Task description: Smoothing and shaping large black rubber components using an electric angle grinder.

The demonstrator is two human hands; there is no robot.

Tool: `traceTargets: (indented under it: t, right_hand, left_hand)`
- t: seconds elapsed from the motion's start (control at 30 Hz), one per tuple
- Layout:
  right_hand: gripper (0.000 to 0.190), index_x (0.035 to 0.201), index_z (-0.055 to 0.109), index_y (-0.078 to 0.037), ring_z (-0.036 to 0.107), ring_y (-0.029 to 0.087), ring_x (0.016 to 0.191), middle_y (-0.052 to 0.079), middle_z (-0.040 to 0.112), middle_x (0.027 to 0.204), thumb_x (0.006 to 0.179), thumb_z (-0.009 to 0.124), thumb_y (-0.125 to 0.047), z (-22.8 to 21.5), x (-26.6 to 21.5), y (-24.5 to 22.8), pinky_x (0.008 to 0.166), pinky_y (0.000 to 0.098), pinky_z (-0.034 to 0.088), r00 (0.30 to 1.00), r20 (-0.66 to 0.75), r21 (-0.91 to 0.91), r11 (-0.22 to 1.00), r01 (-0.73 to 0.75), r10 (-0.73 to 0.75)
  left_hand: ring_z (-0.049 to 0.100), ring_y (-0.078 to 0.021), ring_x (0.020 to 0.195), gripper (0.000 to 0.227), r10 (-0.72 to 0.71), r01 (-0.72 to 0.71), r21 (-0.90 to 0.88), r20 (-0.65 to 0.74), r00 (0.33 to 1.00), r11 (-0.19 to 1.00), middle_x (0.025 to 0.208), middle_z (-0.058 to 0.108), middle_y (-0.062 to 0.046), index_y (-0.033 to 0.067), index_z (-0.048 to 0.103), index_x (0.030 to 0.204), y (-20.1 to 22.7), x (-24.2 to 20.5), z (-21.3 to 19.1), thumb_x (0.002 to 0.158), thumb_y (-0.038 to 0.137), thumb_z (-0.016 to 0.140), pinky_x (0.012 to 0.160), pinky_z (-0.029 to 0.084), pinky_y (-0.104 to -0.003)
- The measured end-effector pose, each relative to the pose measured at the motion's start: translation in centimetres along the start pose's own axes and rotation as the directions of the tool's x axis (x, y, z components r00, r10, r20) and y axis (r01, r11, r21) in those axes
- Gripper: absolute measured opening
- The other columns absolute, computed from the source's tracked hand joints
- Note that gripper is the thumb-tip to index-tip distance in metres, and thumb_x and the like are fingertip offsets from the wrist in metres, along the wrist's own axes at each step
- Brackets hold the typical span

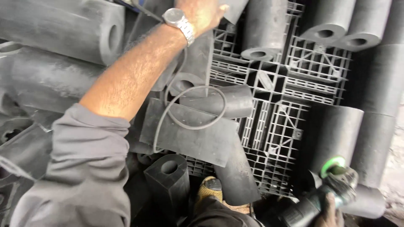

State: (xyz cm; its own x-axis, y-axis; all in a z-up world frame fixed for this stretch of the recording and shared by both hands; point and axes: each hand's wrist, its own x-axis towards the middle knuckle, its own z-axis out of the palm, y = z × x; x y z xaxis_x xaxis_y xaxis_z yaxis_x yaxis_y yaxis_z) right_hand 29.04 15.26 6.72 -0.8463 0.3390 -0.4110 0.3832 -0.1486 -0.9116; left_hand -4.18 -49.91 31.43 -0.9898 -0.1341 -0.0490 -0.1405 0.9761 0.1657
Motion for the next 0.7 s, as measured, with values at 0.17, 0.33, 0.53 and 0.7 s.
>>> traceTargets:
  t: [0.17,0.33,0.53,0.7]
  right_hand:
    - [0.049,0.145,0.057,0.001,0.068,0.027,0.097,0.017,0.069,0.117,0.105,0.067,-0.026,12.3,-4.8,-10.4,0.087,0.0408,0.057,0.991,-0.099,0.062,0.994,-0.086,0.092]
    - [0.05,0.141,0.058,0.003,0.069,0.024,0.105,0.017,0.07,0.122,0.101,0.07,-0.024,10.6,-5.9,-9.3,0.094,0.0376,0.056,0.973,-0.198,-0.009,0.993,-0.12,0.116]
    - [0.048,0.138,0.059,0.003,0.069,0.022,0.106,0.017,0.071,0.121,0.101,0.068,-0.025,3.8,-3.9,-3.1,0.094,0.0322,0.054,0.974,-0.146,-0.061,0.981,-0.183,0.173]
    - [0.047,0.142,0.059,0.004,0.07,0.021,0.102,0.017,0.072,0.123,0.105,0.063,-0.024,-3.7,-3.5,2.3,0.091,0.0293,0.053,0.998,-0.014,-0.379,0.923,0.058,-0.068]
  left_hand:
    - [0.066,-0.0368,0.105,0.046,0.537,-0.516,0.162,-0.368,0.759,0.841,0.11,0.068,-0.017,0.0011,0.071,0.107,6.1,-0.7,6.7,0.084,0.041,0.074,0.083,0.053,-0.053]
    - [0.067,-0.0356,0.106,0.045,0.374,-0.363,-0.12,0.089,0.923,0.924,0.106,0.071,-0.017,0.0028,0.075,0.102,9.7,0.9,16.8,0.082,0.043,0.072,0.094,0.051,-0.055]
    - [0.074,-0.0298,0.105,0.061,-0.207,0.444,-0.652,0.409,0.889,0.615,0.109,0.076,-0.021,0.0007,0.078,0.102,13.0,9.5,35.1,0.086,0.059,0.068,0.093,0.055,-0.04]
    - [0.07,-0.0313,0.105,0.064,-0.506,0.59,-0.79,0.445,0.739,0.166,0.107,0.076,-0.019,0.0045,0.081,0.101,17.1,10.1,36.5,0.084,0.064,0.066,0.092,0.052,-0.041]
